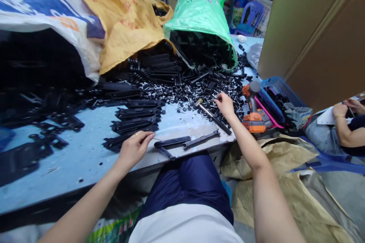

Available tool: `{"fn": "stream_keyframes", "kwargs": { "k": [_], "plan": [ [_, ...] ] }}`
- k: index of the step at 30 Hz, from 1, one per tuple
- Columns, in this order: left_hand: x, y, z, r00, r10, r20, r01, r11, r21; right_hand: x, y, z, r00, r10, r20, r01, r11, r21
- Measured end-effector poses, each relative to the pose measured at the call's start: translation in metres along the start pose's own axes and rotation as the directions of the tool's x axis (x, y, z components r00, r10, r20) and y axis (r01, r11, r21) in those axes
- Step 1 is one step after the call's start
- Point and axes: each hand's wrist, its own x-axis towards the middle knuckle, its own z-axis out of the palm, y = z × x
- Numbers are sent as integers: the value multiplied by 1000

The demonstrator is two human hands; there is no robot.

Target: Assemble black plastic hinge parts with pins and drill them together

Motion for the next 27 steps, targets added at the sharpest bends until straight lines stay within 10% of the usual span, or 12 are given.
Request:
{"fn": "stream_keyframes", "kwargs": {
  "k": [10, 16, 27],
  "plan": [
    [-15, -8, 5, 999, 40, 19, -44, 960, 276, -58, -38, 14, 866, -358, 349, 214, 896, 388],
    [-22, -5, 13, 992, 122, 24, -123, 947, 298, -70, -68, 7, 681, -470, 561, 420, 879, 226],
    [-35, -20, 29, 948, 316, -43, -300, 930, 214, -76, -115, -1, 481, -374, 793, 704, 704, -95]
  ]
}}
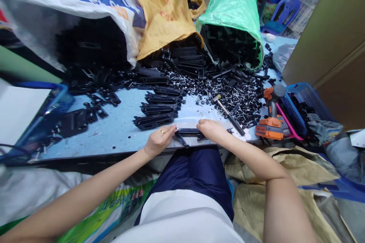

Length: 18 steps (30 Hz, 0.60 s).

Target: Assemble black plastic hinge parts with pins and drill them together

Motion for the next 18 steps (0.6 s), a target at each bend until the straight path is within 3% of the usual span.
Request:
{"fn": "stream_keyframes", "kwargs": {
  "k": [6, 9, 12, 14, 16, 18],
  "plan": [
    [5, -5, 0, 1000, 9, 8, -8, 999, -39, -5, 5, 11, 999, 12, -34, -11, 999, 49],
    [6, 0, 1, 996, -79, -51, 75, 995, -70, -12, 13, 24, 983, -14, -183, 38, 991, 127],
    [6, 9, 0, 978, -192, -78, 182, 976, -119, -8, 9, 38, 921, -26, -389, 115, 972, 207],
    [4, 18, -3, 949, -292, -120, 273, 950, -155, 4, -2, 47, 864, -48, -501, 198, 948, 250],
    [2, 29, -6, 888, -429, -165, 406, 901, -154, 19, -15, 55, 821, -91, -563, 284, 921, 266],
    [1, 43, -9, 819, -562, -117, 557, 827, -77, 35, -26, 63, 808, -139, -572, 342, 902, 263]
  ]
}}
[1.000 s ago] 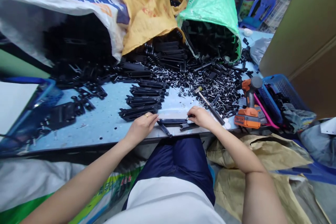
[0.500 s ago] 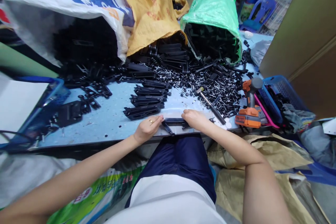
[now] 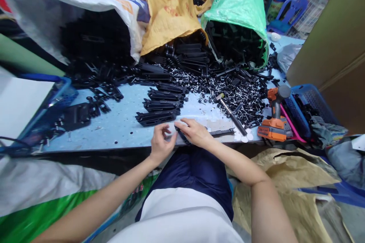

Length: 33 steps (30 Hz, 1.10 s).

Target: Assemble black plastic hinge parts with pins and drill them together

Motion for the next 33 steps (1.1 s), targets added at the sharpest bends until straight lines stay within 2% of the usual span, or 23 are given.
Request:
{"fn": "stream_keyframes", "kwargs": {
  "k": [2, 4, 6, 8, 11, 16, 21, 23, 25, 27, 28, 29, 31, 32, 33],
  "plan": [
    [-5, 14, -1, 976, -147, 159, 122, 980, 155, 6, 0, 13, 1000, -12, 20, 12, 1000, 18],
    [-5, 30, 1, 891, -299, 342, 200, 934, 295, 8, 3, 20, 1000, -12, 17, 11, 999, 39],
    [0, 42, 4, 799, -423, 426, 266, 886, 381, 8, 5, 24, 1000, -9, 1, 9, 998, 55],
    [4, 49, 6, 755, -482, 444, 303, 857, 416, 7, 6, 25, 1000, 2, 3, -2, 998, 61],
    [7, 50, 5, 753, -466, 465, 287, 868, 405, 6, 5, 25, 998, 46, 30, -47, 998, 37],
    [4, 50, 4, 795, -437, 421, 256, 870, 421, 5, 3, 26, 995, 92, 44, -90, 996, -28],
    [9, 47, 0, 788, -360, 500, 153, 900, 408, 10, -1, 24, 990, 111, 81, -104, 990, -91],
    [8, 41, -4, 797, -317, 513, 105, 911, 400, 10, -3, 21, 990, 108, 91, -99, 990, -96],
    [7, 32, -7, 847, -225, 481, 37, 928, 370, 2, -2, 15, 996, 53, 74, -46, 995, -91],
    [8, 21, -7, 906, -42, 422, -100, 947, 307, -15, 5, 4, 1000, 5, 1, -4, 993, -120],
    [10, 16, -5, 909, 92, 406, -211, 943, 259, -27, 11, -2, 999, 13, -52, -22, 987, -160],
    [14, 13, -3, 882, 237, 409, -340, 918, 202, -40, 18, -8, 993, 49, -105, -71, 974, -214],
    [25, 11, 5, 751, 471, 463, -567, 819, 86, -63, 34, -19, 977, 157, -147, -199, 919, -340],
    [31, 12, 9, 683, 529, 503, -633, 773, 47, -71, 41, -24, 972, 205, -119, -236, 887, -397],
    [37, 14, 13, 641, 543, 543, -664, 747, 36, -77, 48, -29, 968, 242, -65, -245, 861, -446]
  ]
}}
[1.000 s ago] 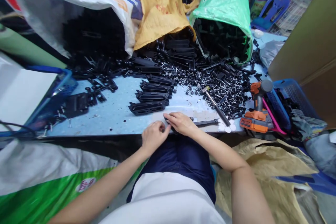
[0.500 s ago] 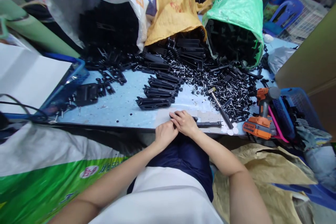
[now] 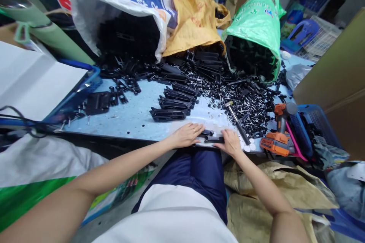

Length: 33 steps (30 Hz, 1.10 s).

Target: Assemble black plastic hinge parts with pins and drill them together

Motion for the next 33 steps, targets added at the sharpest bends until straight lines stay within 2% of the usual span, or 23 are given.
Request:
{"fn": "stream_keyframes", "kwargs": {
  "k": [2, 4, 7, 9, 13, 16, 19, 21, 25, 28, 30, 31, 32, 33],
  "plan": [
    [13, -2, -2, 996, -18, 86, 16, 1000, 15, -1, 10, -3, 991, -9, 130, 17, 998, -63],
    [19, -1, -5, 987, -81, 141, 82, 997, -3, 3, 12, -9, 975, -33, 221, 48, 997, -64],
    [18, 2, -11, 976, -138, 170, 152, 986, -73, 11, 6, -25, 932, -140, 334, 138, 990, 30],
    [13, 6, -15, 966, -192, 174, 205, 977, -63, 15, -2, -36, 902, -192, 387, 180, 981, 67],
    [5, 12, -24, 935, -310, 169, 309, 951, 36, 19, -20, -53, 886, -119, 448, 147, 989, -29],
    [0, 14, -34, 931, -340, 131, 334, 940, 62, 24, -33, -62, 898, -127, 421, 166, 984, -58],
    [-4, 16, -42, 919, -384, 91, 379, 923, 64, 34, -46, -65, 940, -225, 256, 252, 965, -75],
    [-5, 16, -44, 909, -408, 87, 405, 913, 50, 42, -53, -64, 934, -307, 185, 328, 940, -94],
    [-2, 14, -36, 901, -431, 46, 427, 901, 77, 60, -58, -50, 895, -389, 220, 413, 908, -75],
    [1, 5, -22, 910, -411, -57, 415, 903, 114, 66, -51, -37, 890, -402, 218, 415, 910, -18],
    [1, -4, -12, 913, -383, -141, 402, 905, 141, 63, -38, -31, 915, -368, 164, 372, 928, 3],
    [-1, -8, -7, 911, -371, -178, 398, 904, 155, 59, -29, -29, 951, -284, 124, 288, 958, -15],
    [-3, -12, -3, 908, -362, -211, 398, 902, 168, 54, -19, -28, 987, -140, 84, 144, 988, -54],
    [-6, -16, 1, 905, -351, -240, 396, 901, 176, 49, -8, -27, 997, 51, 54, -45, 993, -110]
  ]
}}
